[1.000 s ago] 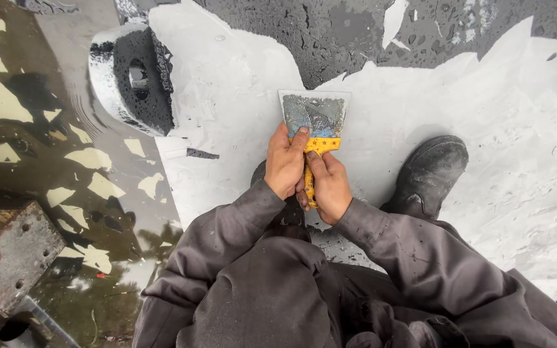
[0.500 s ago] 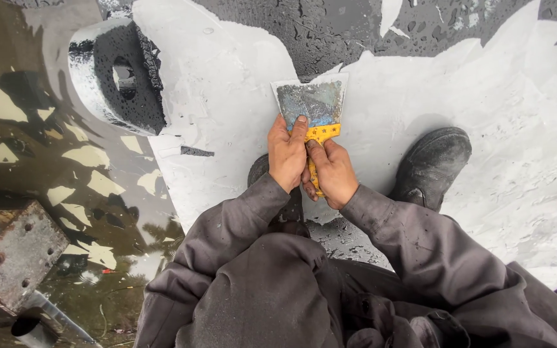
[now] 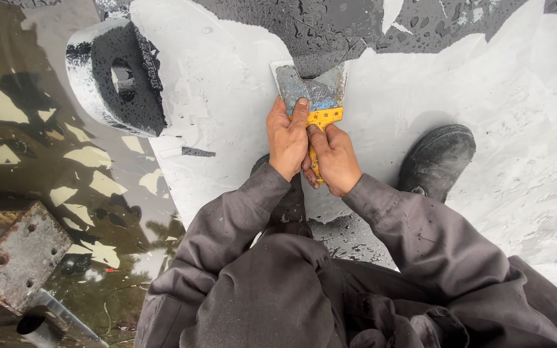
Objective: Scraping a black coating off a white industrial surface using a hand scraper.
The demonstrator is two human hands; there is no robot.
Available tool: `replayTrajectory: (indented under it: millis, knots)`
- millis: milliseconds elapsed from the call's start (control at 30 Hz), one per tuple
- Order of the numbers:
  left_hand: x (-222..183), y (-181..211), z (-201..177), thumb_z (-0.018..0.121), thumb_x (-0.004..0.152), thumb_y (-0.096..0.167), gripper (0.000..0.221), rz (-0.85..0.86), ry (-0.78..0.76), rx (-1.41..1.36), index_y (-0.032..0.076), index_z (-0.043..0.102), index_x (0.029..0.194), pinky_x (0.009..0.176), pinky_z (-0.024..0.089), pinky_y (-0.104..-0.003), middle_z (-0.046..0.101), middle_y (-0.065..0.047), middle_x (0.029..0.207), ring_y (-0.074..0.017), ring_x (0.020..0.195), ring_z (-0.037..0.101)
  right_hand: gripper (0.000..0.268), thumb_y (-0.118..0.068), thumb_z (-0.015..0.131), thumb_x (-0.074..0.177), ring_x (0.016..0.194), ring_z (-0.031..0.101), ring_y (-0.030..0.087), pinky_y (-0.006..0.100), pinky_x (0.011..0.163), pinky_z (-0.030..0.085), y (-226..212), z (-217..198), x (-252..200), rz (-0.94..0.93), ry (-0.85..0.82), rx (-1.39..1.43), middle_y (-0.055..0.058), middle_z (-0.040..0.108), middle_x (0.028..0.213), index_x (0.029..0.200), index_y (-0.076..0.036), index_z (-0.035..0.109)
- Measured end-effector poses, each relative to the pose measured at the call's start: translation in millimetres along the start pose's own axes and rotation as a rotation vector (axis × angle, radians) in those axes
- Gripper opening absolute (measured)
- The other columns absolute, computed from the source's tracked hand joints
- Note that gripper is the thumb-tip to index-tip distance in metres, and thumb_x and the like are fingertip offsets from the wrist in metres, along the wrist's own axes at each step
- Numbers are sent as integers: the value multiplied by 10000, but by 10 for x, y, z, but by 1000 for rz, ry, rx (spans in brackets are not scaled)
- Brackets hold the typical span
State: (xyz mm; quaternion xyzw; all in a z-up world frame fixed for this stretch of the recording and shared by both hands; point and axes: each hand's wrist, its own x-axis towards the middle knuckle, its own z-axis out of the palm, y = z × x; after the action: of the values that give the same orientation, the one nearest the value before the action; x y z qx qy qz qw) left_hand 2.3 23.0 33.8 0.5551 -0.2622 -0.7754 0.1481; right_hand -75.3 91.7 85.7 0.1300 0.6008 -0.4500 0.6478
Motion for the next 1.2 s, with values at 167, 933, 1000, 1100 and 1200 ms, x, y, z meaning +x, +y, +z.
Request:
replayTrajectory:
  millis: [167, 933, 1000, 1100, 1200]
  knots:
    - [29, 139, 105, 539, 1058, 171, 169, 11, 3, -29, 42, 539, 1167, 311, 388, -294, 613, -43, 774, -71, 453, 481, 227, -203, 444, 1081, 356, 485, 175, 320, 277, 362, -80, -24, 61, -24, -5, -23, 99, 560, 620, 1034, 8, 512]
    - [359, 387, 291, 605, 1107, 172, 204, 160, -195, -201, 40, 524, 1239, 569, 426, -261, 553, -16, 867, -86, 702, 496, 240, -198, 443, 1078, 334, 450, 174, 318, 289, 347, -1074, 30, 20, -156, -69, -354, 103, 540, 544, 1016, 17, 527]
    - [282, 585, 388, 591, 1105, 206, 221, 158, -272, -231, 36, 549, 1239, 592, 435, -261, 569, -19, 902, -91, 711, 507, 254, -216, 444, 1128, 395, 470, 172, 320, 338, 371, -1148, -30, 140, -315, -61, -310, 94, 549, 613, 1039, 13, 510]
    - [345, 844, 346, 574, 1065, 252, 246, 90, -285, -247, 55, 573, 1213, 619, 479, -261, 603, -10, 935, -87, 734, 561, 252, -255, 447, 1128, 419, 494, 170, 321, 345, 386, -1249, 20, 366, -328, -97, -265, 77, 560, 646, 1056, -21, 508]
    - [77, 478, -55, 589, 1039, 268, 248, -95, -162, -208, 66, 575, 1182, 590, 498, -259, 623, -5, 916, -73, 721, 592, 239, -279, 449, 1078, 389, 514, 174, 322, 312, 395, -628, 101, 214, -77, -80, -180, 75, 574, 615, 1051, -51, 515]
